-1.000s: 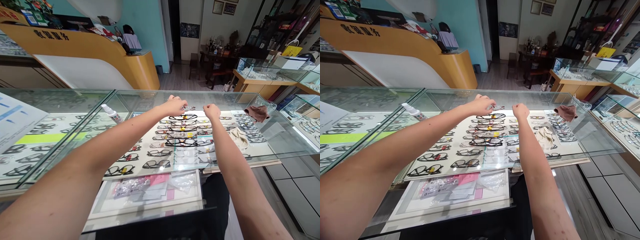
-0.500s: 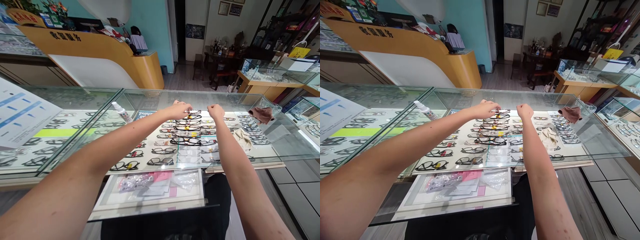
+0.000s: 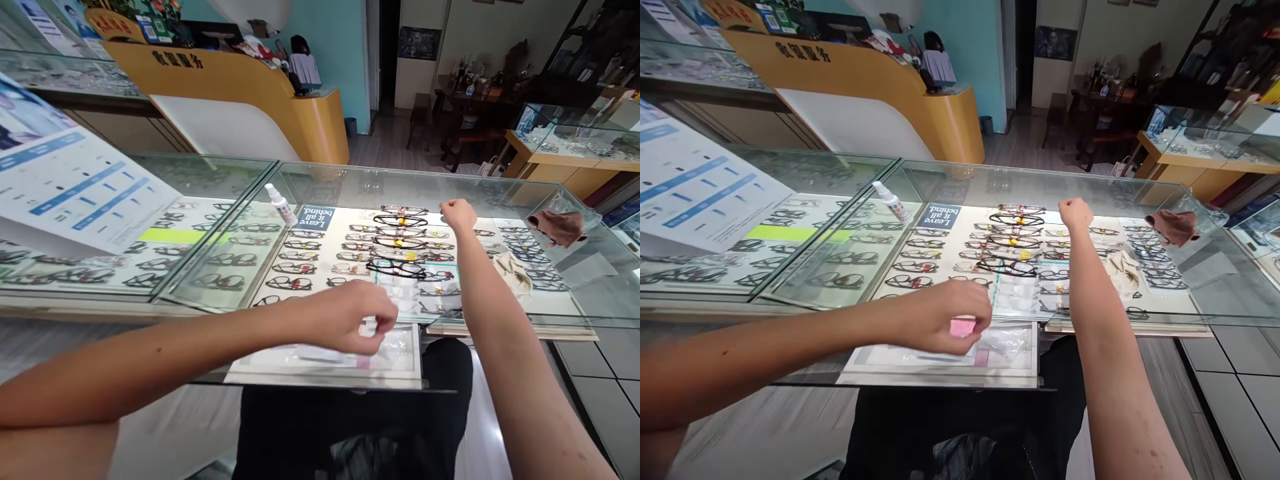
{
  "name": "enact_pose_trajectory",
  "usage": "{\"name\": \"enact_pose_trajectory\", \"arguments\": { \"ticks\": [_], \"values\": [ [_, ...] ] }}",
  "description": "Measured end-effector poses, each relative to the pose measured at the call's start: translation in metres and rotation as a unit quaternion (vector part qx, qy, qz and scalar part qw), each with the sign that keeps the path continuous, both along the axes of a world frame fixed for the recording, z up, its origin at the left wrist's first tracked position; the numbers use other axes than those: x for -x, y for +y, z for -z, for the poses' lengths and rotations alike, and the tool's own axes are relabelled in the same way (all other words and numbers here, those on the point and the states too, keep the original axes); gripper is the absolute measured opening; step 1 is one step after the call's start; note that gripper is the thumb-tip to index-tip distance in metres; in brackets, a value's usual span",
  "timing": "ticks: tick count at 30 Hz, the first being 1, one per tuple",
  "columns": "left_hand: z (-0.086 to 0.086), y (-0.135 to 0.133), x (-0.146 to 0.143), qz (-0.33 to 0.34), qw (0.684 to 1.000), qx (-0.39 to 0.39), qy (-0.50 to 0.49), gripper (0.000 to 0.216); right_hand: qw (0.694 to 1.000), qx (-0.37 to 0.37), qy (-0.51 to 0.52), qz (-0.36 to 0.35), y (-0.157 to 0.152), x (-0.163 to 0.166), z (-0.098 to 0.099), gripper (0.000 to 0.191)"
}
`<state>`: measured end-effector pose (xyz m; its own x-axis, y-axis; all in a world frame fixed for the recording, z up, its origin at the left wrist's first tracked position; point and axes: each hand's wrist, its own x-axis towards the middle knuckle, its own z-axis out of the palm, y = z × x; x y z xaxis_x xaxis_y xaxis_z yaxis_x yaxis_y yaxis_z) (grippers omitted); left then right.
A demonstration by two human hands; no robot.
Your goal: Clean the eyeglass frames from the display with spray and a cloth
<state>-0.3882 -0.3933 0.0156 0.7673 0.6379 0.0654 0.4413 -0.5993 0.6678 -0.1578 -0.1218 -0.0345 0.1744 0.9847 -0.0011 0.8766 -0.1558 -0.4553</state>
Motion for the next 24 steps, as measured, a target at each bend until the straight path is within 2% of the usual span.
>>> {"name": "enact_pose_trajectory", "arguments": {
  "ticks": [3,7,9,11,14,17,20,24],
  "values": [
    [0.032,-0.027,0.015,0.025,0.995,0.092,0.021,0.021,1.000,-0.013,0.003,-0.005,0.000,-0.001,-0.001,0.024],
    [0.077,-0.033,0.035,0.007,0.985,0.160,0.070,0.020,1.000,-0.018,0.004,-0.002,0.001,-0.002,-0.002,0.025],
    [0.096,-0.030,0.042,-0.013,0.985,0.133,0.110,0.018,1.000,-0.022,0.004,-0.002,0.001,-0.003,-0.002,0.025],
    [0.114,-0.023,0.046,-0.037,0.982,0.072,0.173,0.016,1.000,-0.024,0.006,-0.002,0.001,-0.003,-0.001,0.026],
    [0.135,-0.003,0.053,-0.090,0.948,-0.026,0.305,0.016,1.000,-0.022,0.010,0.000,0.001,-0.003,-0.002,0.027],
    [0.154,0.018,0.062,-0.154,0.915,-0.095,0.361,0.011,1.000,-0.021,0.009,0.001,0.002,-0.003,-0.002,0.026],
    [0.172,0.031,0.069,-0.188,0.902,-0.104,0.373,0.020,1.000,-0.015,0.006,0.005,0.002,-0.003,-0.003,0.028],
    [0.190,0.040,0.070,-0.197,0.902,-0.076,0.377,0.015,1.000,-0.012,0.007,0.005,0.001,-0.002,-0.004,0.030]
  ]
}}
